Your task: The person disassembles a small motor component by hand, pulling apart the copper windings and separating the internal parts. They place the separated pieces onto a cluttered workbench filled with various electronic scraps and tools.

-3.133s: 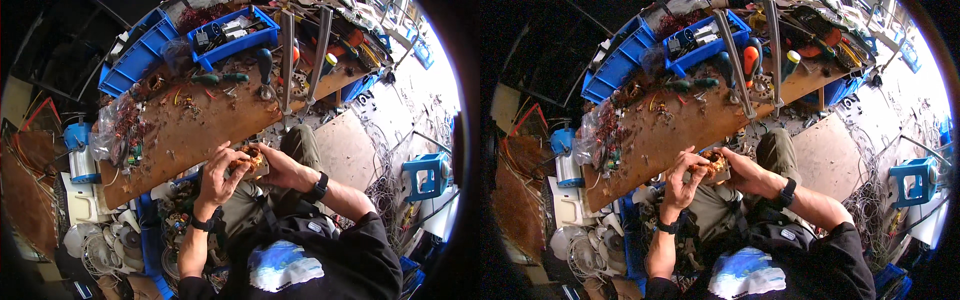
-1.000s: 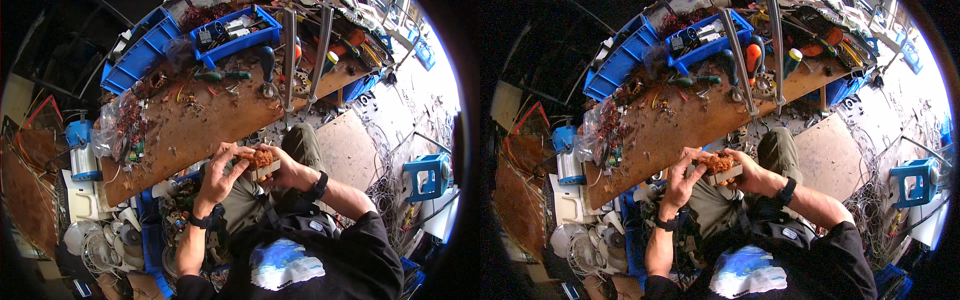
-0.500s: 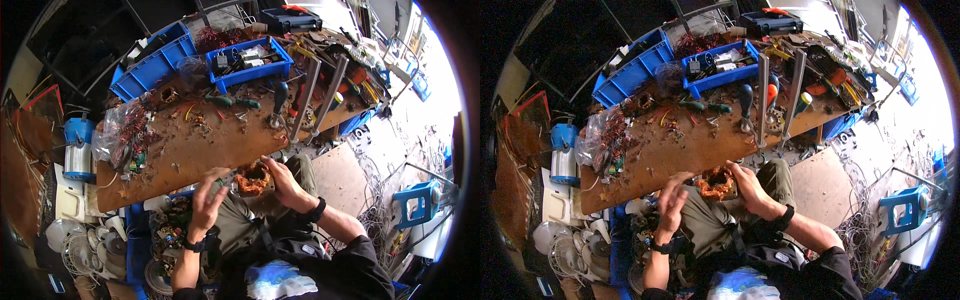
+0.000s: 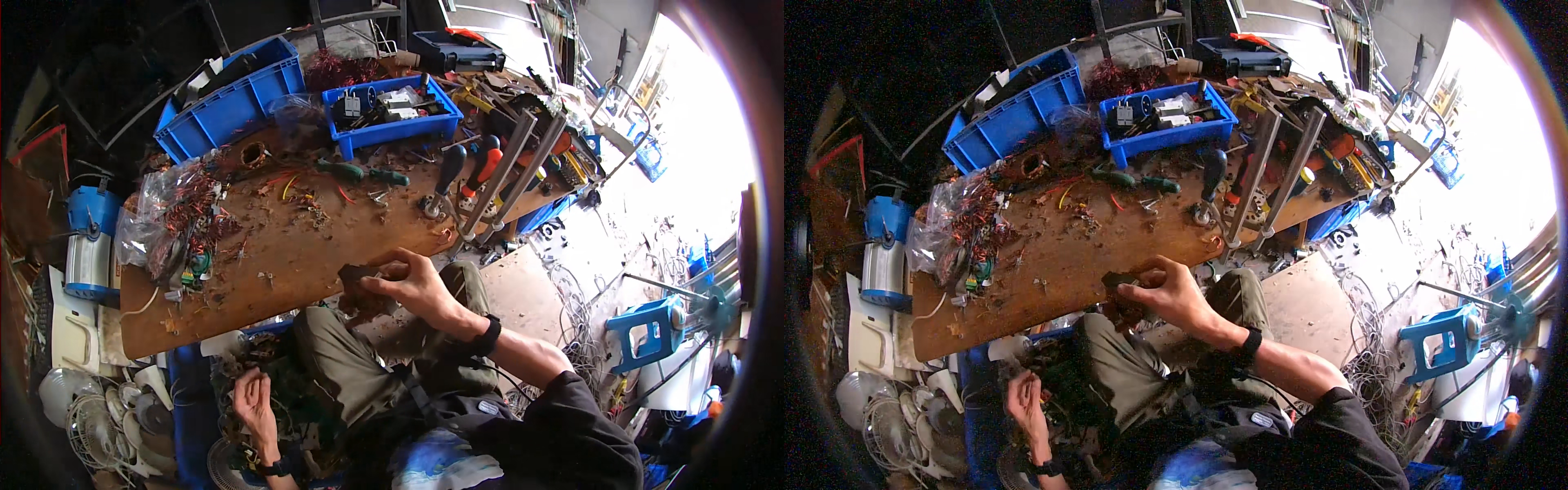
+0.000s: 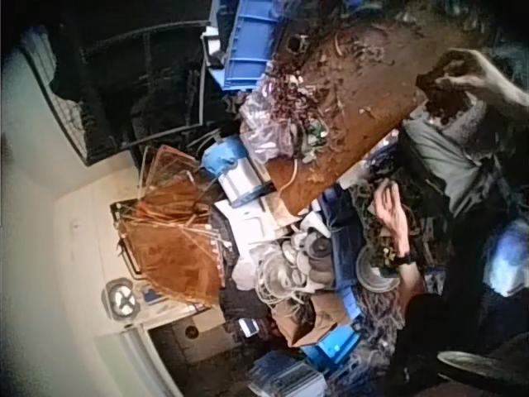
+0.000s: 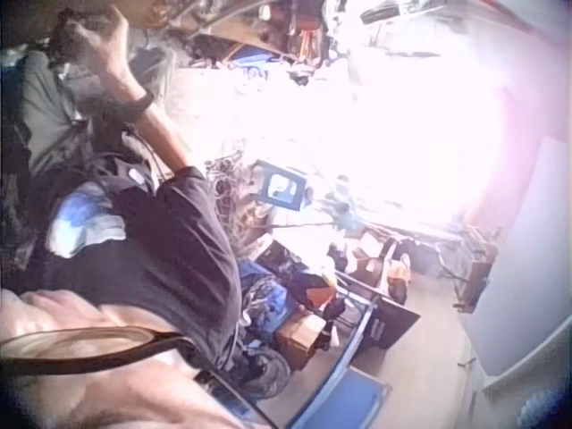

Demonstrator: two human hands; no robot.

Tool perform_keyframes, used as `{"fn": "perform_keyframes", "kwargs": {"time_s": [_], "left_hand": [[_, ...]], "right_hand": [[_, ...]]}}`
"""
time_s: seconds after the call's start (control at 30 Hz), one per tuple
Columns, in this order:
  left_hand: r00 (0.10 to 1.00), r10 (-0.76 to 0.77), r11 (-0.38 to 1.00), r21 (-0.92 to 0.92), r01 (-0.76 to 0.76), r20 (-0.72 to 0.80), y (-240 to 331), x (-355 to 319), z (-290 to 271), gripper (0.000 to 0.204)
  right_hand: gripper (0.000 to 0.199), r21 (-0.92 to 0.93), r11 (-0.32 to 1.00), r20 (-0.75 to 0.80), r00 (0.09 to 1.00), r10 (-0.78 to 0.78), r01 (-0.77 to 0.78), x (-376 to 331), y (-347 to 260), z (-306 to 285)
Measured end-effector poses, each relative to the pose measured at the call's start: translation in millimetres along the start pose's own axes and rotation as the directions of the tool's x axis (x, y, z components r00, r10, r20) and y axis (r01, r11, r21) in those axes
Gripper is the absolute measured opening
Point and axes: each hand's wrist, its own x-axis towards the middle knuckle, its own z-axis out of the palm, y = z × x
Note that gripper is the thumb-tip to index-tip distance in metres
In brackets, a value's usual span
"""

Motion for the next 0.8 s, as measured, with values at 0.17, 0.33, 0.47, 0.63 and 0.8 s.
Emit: {"fn": "perform_keyframes", "kwargs": {"time_s": [0.17,0.33,0.47,0.63,0.8], "left_hand": [[0.999,-0.032,0.998,-0.056,0.030,-0.027,-31,-24,-29,0.019],[0.999,-0.010,0.999,-0.051,0.007,-0.049,-49,-40,-43,0.023],[0.999,-0.001,0.999,-0.032,0.000,-0.032,-62,-43,-49,0.025],[1.000,-0.011,0.982,-0.190,0.008,-0.014,-42,-40,-44,0.025],[0.999,-0.042,0.991,-0.127,0.044,0.019,-23,-32,-46,0.025]], "right_hand": [[0.042,0.073,0.992,-0.044,0.994,-0.097,0.100,23,-25,11],[0.038,-0.074,0.918,-0.115,0.911,-0.397,0.391,74,-39,-4],[0.037,-0.379,0.814,-0.339,0.752,-0.565,0.441,137,-19,-32],[0.029,-0.685,0.674,-0.380,0.653,-0.655,0.277,164,-23,-41],[0.028,-0.912,0.349,-0.191,0.528,-0.827,0.217,187,-12,-36]]}}
